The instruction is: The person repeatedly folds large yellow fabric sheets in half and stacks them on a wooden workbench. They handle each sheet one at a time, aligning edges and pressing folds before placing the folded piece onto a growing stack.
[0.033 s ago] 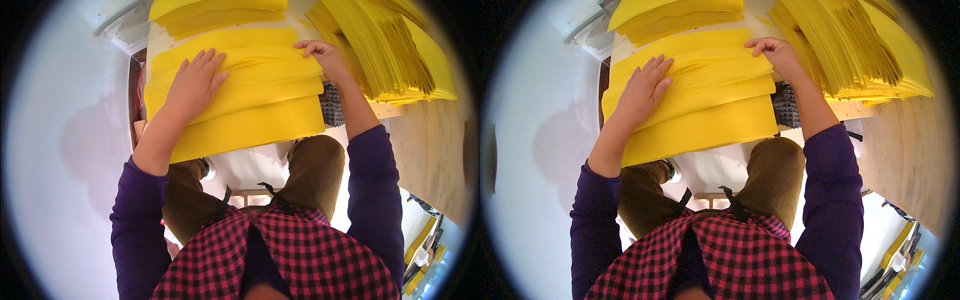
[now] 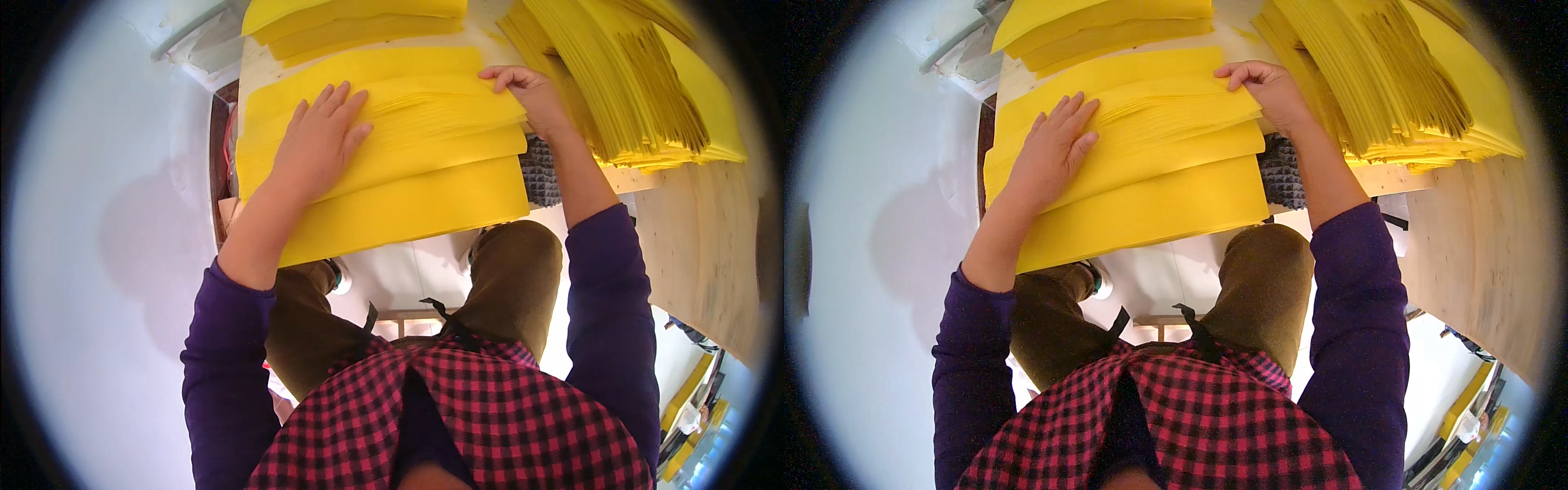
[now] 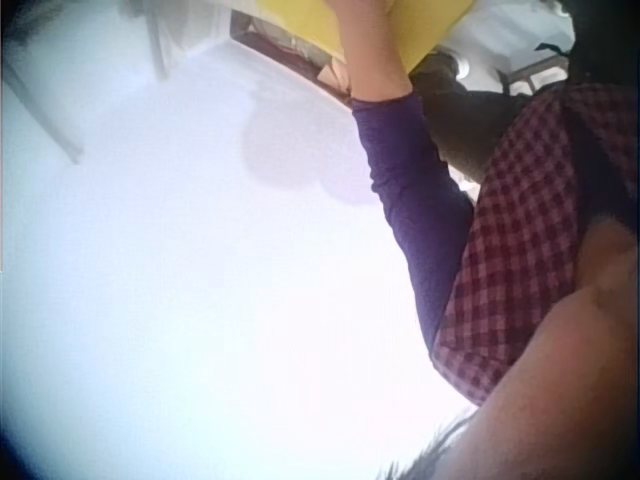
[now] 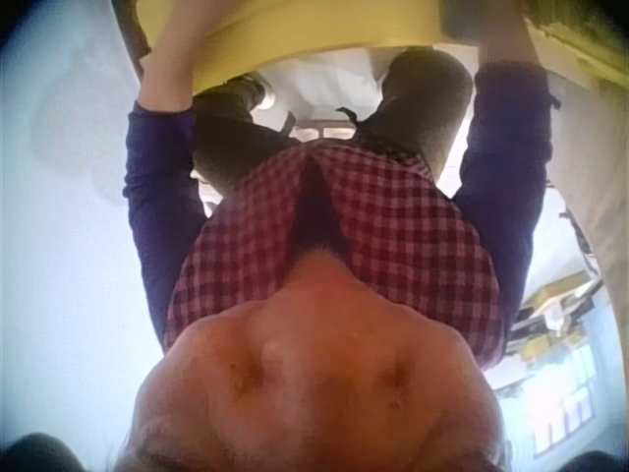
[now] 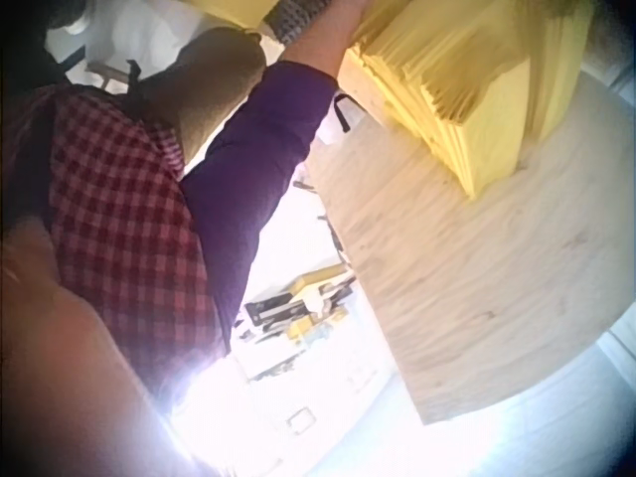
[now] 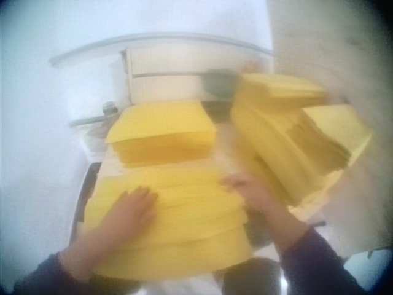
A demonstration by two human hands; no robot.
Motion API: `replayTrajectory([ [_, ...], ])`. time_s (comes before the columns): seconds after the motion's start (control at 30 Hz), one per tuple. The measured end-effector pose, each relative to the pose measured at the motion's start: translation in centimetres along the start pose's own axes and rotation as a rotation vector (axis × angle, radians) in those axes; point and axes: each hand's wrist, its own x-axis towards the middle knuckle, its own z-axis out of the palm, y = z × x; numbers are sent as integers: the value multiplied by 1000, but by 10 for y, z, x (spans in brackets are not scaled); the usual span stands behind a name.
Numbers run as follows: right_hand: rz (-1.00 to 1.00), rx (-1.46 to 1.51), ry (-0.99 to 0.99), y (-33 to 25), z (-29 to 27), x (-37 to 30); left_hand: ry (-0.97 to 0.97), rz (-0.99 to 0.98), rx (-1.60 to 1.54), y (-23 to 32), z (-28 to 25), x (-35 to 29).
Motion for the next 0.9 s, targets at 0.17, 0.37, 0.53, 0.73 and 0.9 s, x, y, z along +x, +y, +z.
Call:
replayTrajectory([
  [0.17,-14,-25,126,-3,-2,0,-9,-22,-1,2,7,-7],
  [0.37,-134,-325,274,-46,16,-15,17,-22,-21,-1,12,-7],
  [0.53,-364,-618,35,-56,102,-16,37,-10,-61,-4,16,-9],
  [0.73,-179,-1037,-135,-33,176,-13,25,-12,-105,-9,20,-9],
  [0.9,24,-1266,-31,-25,144,-26,32,-3,-110,-8,23,-10],
])
